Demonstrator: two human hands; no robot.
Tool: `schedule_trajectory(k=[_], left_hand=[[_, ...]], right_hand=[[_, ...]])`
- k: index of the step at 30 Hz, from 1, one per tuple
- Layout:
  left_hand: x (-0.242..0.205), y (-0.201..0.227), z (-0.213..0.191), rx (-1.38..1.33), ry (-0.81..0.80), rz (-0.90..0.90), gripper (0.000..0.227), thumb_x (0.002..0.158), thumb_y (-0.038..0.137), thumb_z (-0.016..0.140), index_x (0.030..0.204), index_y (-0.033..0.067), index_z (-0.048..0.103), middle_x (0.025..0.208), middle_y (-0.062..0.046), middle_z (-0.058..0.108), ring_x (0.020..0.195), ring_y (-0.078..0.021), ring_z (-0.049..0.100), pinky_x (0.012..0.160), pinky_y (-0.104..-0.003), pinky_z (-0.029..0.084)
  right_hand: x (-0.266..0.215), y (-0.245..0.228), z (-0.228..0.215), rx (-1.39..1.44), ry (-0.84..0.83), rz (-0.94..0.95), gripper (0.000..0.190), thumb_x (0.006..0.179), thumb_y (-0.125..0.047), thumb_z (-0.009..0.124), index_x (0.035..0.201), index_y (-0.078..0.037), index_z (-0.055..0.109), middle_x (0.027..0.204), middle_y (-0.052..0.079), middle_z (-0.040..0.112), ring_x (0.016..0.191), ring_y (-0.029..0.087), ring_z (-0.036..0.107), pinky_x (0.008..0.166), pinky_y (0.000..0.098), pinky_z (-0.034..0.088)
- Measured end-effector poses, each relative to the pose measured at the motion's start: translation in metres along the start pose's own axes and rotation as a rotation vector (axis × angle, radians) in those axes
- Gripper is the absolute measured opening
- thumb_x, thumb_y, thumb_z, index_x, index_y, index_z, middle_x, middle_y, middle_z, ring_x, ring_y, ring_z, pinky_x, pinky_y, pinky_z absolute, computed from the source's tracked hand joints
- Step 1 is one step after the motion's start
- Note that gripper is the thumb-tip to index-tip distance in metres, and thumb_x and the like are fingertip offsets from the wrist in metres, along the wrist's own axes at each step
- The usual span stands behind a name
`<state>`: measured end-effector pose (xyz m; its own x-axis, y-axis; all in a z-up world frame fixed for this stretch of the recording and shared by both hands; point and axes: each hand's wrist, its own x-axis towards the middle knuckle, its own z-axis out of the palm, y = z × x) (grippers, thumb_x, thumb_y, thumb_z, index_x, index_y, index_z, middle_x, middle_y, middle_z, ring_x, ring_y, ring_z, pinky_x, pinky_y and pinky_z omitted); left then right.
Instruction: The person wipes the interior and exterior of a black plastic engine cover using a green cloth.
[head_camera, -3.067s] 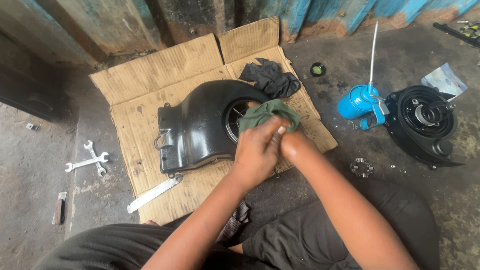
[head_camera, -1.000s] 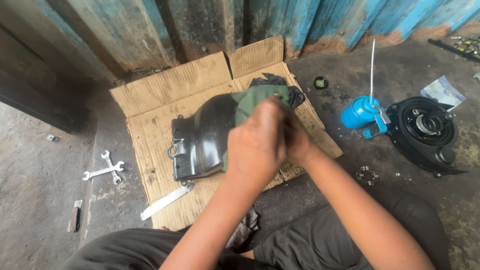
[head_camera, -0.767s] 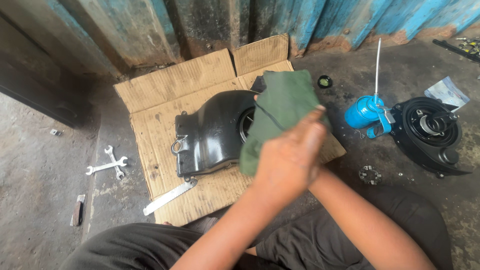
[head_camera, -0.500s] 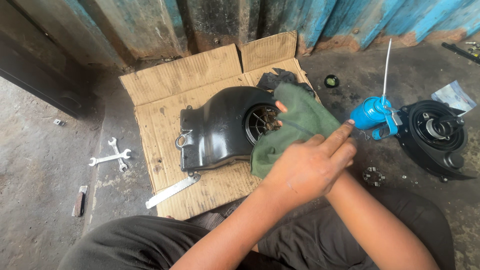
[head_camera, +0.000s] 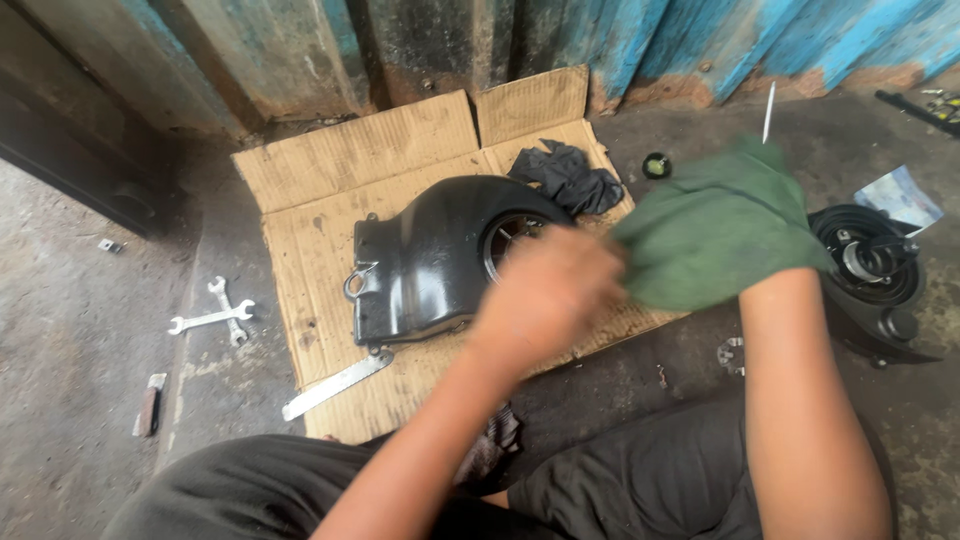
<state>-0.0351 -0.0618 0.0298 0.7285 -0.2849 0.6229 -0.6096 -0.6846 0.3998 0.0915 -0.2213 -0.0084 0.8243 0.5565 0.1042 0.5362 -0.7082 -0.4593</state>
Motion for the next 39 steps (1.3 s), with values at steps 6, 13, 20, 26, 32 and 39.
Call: schedule_trajectory(k=[6,13,20,26,32,39], left_hand=[[-0.012,-0.08,0.011,0.253,0.051,-0.605,0.026,0.091,0.018,0.068,0.114,0.0055,0.061,0.11,-0.014,0.067,0.107,-0.0325,0.062,0.088,-0.049,0.049],[-0.035,-0.097,0.04,0.339,-0.346,-0.876,0.094,0.09,0.062,0.058,0.156,0.0076,0.019,0.162,-0.022,0.014,0.15,-0.0399,0.011,0.114,-0.062,0.02],[-0.033,-0.091,0.037,0.398,-0.499,-0.849,0.104,0.091,0.068,0.057,0.161,0.009,0.007,0.167,-0.025,0.002,0.154,-0.0437,0.001,0.116,-0.065,0.014],[-0.041,-0.091,0.04,0.312,-0.292,-0.85,0.108,0.089,0.071,0.053,0.162,0.0087,0.004,0.165,-0.022,0.013,0.153,-0.0411,0.009,0.115,-0.066,0.015],[-0.053,-0.125,0.04,0.074,0.198,-1.005,0.078,0.104,0.045,0.046,0.166,0.009,0.016,0.154,-0.017,0.047,0.142,-0.0334,0.043,0.12,-0.058,0.026],[-0.079,-0.16,0.057,0.239,0.252,-0.973,0.057,0.104,0.034,0.052,0.15,0.0024,0.04,0.146,-0.017,0.052,0.139,-0.0365,0.041,0.113,-0.053,0.024]], right_hand=[[0.015,0.005,0.016,-0.141,0.008,-0.069,0.033,0.09,-0.016,0.06,0.12,-0.003,0.062,0.113,0.014,0.066,0.102,0.027,0.063,0.089,0.039,0.05],[0.02,0.022,0.044,-0.28,0.098,-0.116,0.027,0.087,-0.015,0.063,0.111,-0.002,0.066,0.105,0.016,0.068,0.095,0.03,0.066,0.083,0.0411,0.052],[0.039,0.044,0.07,-0.44,0.166,-0.208,0.022,0.085,-0.015,0.066,0.101,-0.002,0.07,0.096,0.018,0.071,0.089,0.033,0.068,0.078,0.0433,0.054],[0.055,0.033,0.058,-0.463,-0.302,-0.091,0.018,0.087,-0.012,0.063,0.103,-0.003,0.069,0.096,0.018,0.071,0.09,0.032,0.069,0.081,0.0429,0.055],[0.045,0.035,0.035,-0.23,-0.253,-0.113,0.018,0.088,-0.012,0.063,0.104,-0.004,0.069,0.095,0.016,0.07,0.089,0.029,0.068,0.079,0.0412,0.055],[0.033,0.04,0.052,-0.27,-0.148,-0.079,0.018,0.089,-0.012,0.063,0.105,-0.005,0.069,0.094,0.013,0.07,0.087,0.026,0.067,0.077,0.0393,0.054]])
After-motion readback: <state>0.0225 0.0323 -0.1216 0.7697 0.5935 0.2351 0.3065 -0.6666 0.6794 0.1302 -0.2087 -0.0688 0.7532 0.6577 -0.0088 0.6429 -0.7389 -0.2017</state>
